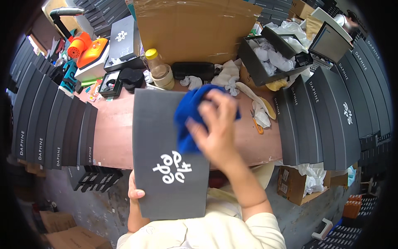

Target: Cleaning shoe boxes and packing shoes with tissue paper for storage or shipping.

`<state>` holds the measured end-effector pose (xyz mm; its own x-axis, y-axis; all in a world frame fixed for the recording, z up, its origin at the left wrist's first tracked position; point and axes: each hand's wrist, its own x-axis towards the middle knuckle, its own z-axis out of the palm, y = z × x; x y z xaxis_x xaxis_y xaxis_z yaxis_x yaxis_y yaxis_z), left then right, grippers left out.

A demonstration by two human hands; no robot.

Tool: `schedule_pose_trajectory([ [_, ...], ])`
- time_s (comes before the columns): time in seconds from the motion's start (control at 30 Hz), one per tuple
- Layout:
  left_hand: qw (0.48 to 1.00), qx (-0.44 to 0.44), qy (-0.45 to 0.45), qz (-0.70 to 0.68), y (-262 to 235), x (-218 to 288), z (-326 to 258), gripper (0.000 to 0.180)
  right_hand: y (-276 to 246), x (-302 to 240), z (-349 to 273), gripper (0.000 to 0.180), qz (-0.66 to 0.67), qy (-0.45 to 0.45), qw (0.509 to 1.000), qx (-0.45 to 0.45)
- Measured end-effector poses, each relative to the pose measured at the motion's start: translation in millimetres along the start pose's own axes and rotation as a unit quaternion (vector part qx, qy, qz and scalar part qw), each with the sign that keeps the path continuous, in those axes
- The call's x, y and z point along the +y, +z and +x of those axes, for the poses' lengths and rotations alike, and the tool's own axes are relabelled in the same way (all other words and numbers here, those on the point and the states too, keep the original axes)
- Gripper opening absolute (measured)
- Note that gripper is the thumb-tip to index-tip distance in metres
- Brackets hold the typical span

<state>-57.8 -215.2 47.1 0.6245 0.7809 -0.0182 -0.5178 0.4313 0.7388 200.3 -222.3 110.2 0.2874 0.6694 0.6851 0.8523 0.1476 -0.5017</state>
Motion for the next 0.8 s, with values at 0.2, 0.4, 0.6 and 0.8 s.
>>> schedule_pose_trajectory([
  [0.2, 0.965, -0.152, 0.158, -0.145, 13, 53, 3, 0.077, -30, 76, 25, 0.025, 0.028, 0.131, 0.964, 0.228],
  [0.4, 0.986, 0.040, 0.162, 0.027, 9, 62, -3, 0.072, -35, -43, 6, 0.033, 0.109, -0.173, 0.978, -0.041],
  [0.6, 0.814, -0.044, 0.294, 0.500, 16, 59, 33, 0.059, 31, -105, 16, 0.048, 0.109, -0.210, 0.969, -0.079],
  [0.8, 0.993, -0.013, 0.117, 0.031, 22, 33, 4, 0.081, 29, -47, 71, 0.034, -0.004, -0.062, 0.997, 0.055],
])
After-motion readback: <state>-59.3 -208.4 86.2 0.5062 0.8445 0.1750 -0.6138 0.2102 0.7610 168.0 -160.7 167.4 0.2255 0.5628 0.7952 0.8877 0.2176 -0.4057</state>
